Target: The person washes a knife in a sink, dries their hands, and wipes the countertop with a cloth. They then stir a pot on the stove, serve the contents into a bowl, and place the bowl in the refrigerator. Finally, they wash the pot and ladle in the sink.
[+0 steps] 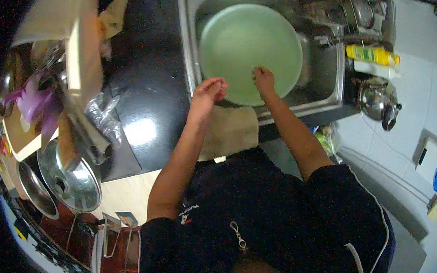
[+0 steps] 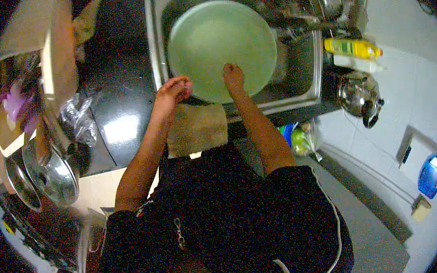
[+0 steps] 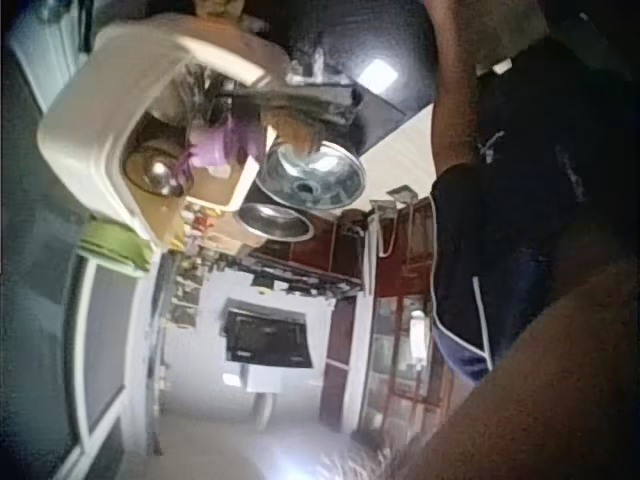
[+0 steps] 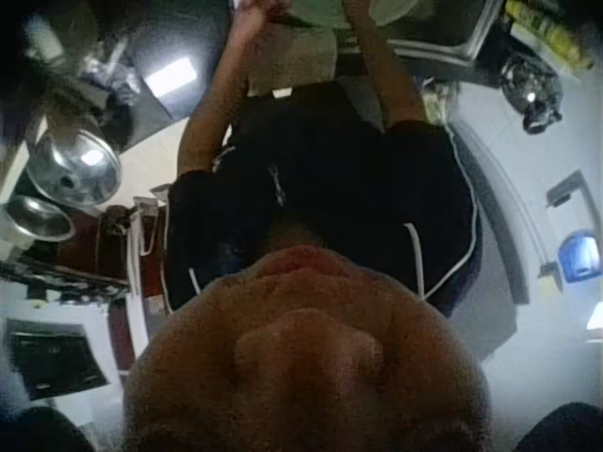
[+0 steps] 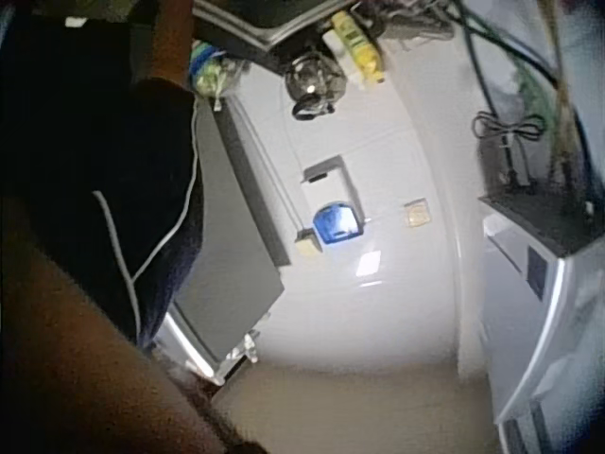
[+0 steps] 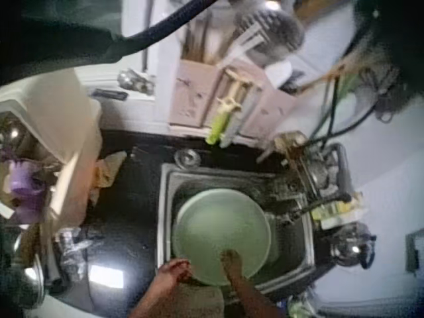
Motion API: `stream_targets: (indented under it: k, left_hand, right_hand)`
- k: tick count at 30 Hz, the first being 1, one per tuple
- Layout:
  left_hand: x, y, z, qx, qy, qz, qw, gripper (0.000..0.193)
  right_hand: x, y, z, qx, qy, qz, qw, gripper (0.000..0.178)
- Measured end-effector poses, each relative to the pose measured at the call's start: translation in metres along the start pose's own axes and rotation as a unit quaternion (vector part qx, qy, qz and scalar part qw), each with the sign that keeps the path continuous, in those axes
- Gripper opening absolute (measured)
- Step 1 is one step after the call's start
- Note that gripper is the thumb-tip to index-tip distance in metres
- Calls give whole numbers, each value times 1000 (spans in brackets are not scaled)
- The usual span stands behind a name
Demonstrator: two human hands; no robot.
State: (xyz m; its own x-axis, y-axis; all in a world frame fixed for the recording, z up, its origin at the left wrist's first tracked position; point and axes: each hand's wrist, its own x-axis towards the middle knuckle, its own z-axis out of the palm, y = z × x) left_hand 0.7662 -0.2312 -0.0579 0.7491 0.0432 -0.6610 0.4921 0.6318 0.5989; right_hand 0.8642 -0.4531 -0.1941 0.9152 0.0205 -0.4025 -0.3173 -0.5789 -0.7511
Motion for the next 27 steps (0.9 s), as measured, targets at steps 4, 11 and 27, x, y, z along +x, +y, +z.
stream_targets:
  k: [4,11,27]
  left_hand:
    - [13,-21,22,-23,-3,-27,999,25]
    - [52,-64,45,32,129,-84,988,52]
    - [70,7,128,-63,-20,-30,997,32]
  right_hand:
    - [-16,-47,-20,188,22,122,974,21]
    - [-4,16,16,607,45,240,756,21]
    - [-14,-111,-31,716,-386,158,560,20]
